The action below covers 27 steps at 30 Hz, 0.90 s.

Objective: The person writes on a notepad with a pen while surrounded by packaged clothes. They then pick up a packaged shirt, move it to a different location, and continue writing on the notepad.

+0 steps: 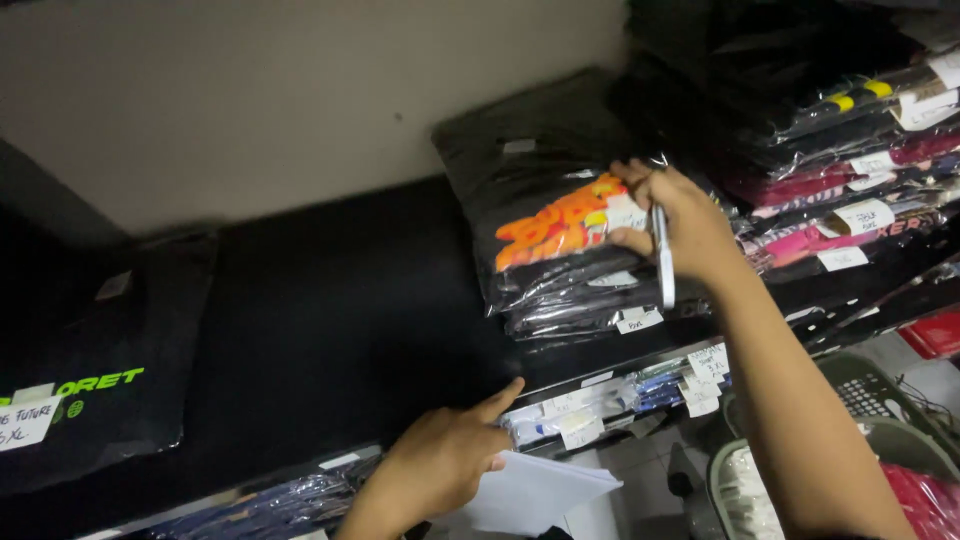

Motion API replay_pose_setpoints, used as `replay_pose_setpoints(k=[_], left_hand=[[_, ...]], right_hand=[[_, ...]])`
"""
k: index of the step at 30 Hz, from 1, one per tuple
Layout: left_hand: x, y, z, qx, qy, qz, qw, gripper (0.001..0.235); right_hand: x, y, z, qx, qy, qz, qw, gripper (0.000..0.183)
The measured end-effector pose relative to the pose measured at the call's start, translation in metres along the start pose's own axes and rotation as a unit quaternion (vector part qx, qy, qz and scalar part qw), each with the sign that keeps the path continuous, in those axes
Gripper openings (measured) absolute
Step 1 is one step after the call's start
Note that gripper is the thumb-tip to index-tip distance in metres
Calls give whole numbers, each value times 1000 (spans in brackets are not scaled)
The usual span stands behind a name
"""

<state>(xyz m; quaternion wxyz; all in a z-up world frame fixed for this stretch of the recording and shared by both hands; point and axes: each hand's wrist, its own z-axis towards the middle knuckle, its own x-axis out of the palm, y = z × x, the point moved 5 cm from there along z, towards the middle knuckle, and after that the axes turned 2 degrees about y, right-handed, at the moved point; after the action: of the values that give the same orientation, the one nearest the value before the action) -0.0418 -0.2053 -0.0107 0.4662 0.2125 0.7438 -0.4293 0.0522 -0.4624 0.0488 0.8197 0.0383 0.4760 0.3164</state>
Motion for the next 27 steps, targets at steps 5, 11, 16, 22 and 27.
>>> replay_pose_setpoints(k=[5,11,16,22,27], left_hand=[[7,3,-10,-17,15,-17,1000,27],[21,32,-43,-38,-47,-85,995,6],[14,50,-96,-35,-178,-81,980,19],[1,88,-165,-55,-315,-160,934,19],[5,136,-212,-147,-422,-487,750,19]], right_hand=[[-6,-2,-2,39,-4,14,999,37],[0,1,-16,-42,5,39,998,32],[19,13,-32,-45,-42,-92,994,31],[71,135,-58,-97,-178,140,969,39],[143,207,-56,225,165,129,951,44]])
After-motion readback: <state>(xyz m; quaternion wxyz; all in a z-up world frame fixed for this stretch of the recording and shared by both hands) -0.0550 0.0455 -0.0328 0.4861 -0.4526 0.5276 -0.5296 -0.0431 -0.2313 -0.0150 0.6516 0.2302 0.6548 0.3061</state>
